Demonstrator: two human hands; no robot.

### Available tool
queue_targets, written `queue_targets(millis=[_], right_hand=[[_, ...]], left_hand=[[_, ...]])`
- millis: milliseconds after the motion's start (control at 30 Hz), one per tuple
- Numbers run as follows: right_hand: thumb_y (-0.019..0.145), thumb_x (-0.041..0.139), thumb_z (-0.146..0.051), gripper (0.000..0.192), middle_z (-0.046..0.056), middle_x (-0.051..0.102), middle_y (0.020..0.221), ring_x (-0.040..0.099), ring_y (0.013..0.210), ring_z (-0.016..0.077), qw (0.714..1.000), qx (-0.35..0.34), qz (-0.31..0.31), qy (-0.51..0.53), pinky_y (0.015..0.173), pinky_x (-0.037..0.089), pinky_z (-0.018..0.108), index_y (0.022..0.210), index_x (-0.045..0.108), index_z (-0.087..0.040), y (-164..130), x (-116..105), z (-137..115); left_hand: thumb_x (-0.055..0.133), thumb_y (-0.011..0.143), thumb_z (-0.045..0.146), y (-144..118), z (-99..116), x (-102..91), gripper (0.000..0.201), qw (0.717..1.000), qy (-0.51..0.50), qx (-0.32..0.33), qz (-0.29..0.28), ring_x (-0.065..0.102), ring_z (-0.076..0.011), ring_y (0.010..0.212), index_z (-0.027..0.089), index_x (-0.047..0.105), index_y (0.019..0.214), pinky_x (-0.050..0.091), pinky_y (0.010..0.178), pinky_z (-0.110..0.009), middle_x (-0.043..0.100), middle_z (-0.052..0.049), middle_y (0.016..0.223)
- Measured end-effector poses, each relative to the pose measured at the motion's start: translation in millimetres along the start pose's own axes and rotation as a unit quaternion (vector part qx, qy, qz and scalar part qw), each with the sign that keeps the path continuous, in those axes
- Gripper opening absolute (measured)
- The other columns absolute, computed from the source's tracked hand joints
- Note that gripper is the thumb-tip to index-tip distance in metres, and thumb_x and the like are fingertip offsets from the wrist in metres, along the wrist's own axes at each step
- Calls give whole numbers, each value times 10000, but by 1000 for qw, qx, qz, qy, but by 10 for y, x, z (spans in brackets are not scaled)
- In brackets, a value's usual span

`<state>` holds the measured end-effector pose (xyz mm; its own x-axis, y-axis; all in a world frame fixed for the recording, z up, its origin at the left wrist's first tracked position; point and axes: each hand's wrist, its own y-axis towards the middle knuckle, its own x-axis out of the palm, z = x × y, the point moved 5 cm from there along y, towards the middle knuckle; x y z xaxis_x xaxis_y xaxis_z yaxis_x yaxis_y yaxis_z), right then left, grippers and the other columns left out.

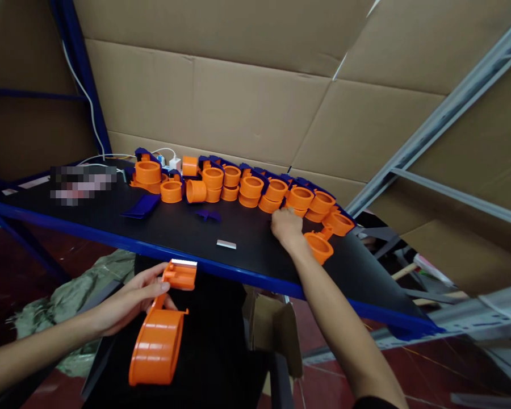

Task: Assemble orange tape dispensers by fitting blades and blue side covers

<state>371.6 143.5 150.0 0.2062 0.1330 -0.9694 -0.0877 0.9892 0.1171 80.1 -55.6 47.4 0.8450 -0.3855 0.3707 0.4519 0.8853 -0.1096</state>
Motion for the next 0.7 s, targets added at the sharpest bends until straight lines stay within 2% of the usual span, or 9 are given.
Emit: queue_targets(millis=[133,200,267,367,433,500,600,700], right_hand=[[967,607,-309,300,124,624,1245,628,1104,216,994,-85,-5,72,943,526,358,1227,636,-162,-112,-67,-190],[993,558,-296,283,90,646,1246,621,1139,188,978,-159,-7,132,989,494,306,1246,656,-217,-258,-113,-352],[1010,516,-304,315,66,653,1239,614,1155,177,930,-270,-7,248,1013,476,303,1293,644,-252,-497,-193,-567],[1000,533,-299,334,70,643,1180,623,1095,184,824,-395,-1,406,968,495,335,1314,639,-261,-929,-322,-861],[968,593,-278,311,65,635,1126,630,1021,172,801,-409,17,436,904,514,316,1271,663,-264,-1154,-340,-1016],[935,643,-256,257,63,646,1082,630,963,169,801,-399,52,444,862,521,308,1188,688,-241,-1306,-319,-1145],[927,650,-227,136,65,670,1045,628,949,180,805,-384,115,437,892,509,341,1056,689,-210,-1428,-259,-1288],[934,634,-206,101,60,673,1002,630,940,186,797,-384,165,436,912,497,372,1009,701,-217,-1489,-211,-1392]], left_hand=[[642,926,346,8,2,-15,479,1000,0,3,9,720,-187,751,200,481,1352,544,603,-241,739,-83,866],[640,926,352,18,5,-26,447,1000,4,7,22,715,-184,763,199,499,1322,551,615,-242,737,-84,878],[638,927,357,21,10,-28,413,999,6,13,31,708,-180,766,192,516,1286,558,615,-242,734,-87,887],[645,925,348,13,17,-17,383,999,0,27,35,707,-177,777,199,519,1255,564,609,-234,723,-75,887],[657,918,335,5,16,-3,381,999,2,36,30,718,-184,810,210,513,1248,571,618,-230,716,-66,911],[675,907,322,1,12,11,405,999,13,45,23,728,-197,849,225,499,1258,571,611,-220,710,-74,989],[678,905,320,2,8,22,428,998,32,56,19,733,-209,889,245,478,1276,562,587,-205,687,-95,1118],[671,910,325,3,1,39,414,997,45,57,8,734,-210,897,247,476,1267,570,606,-217,686,-100,1137]])
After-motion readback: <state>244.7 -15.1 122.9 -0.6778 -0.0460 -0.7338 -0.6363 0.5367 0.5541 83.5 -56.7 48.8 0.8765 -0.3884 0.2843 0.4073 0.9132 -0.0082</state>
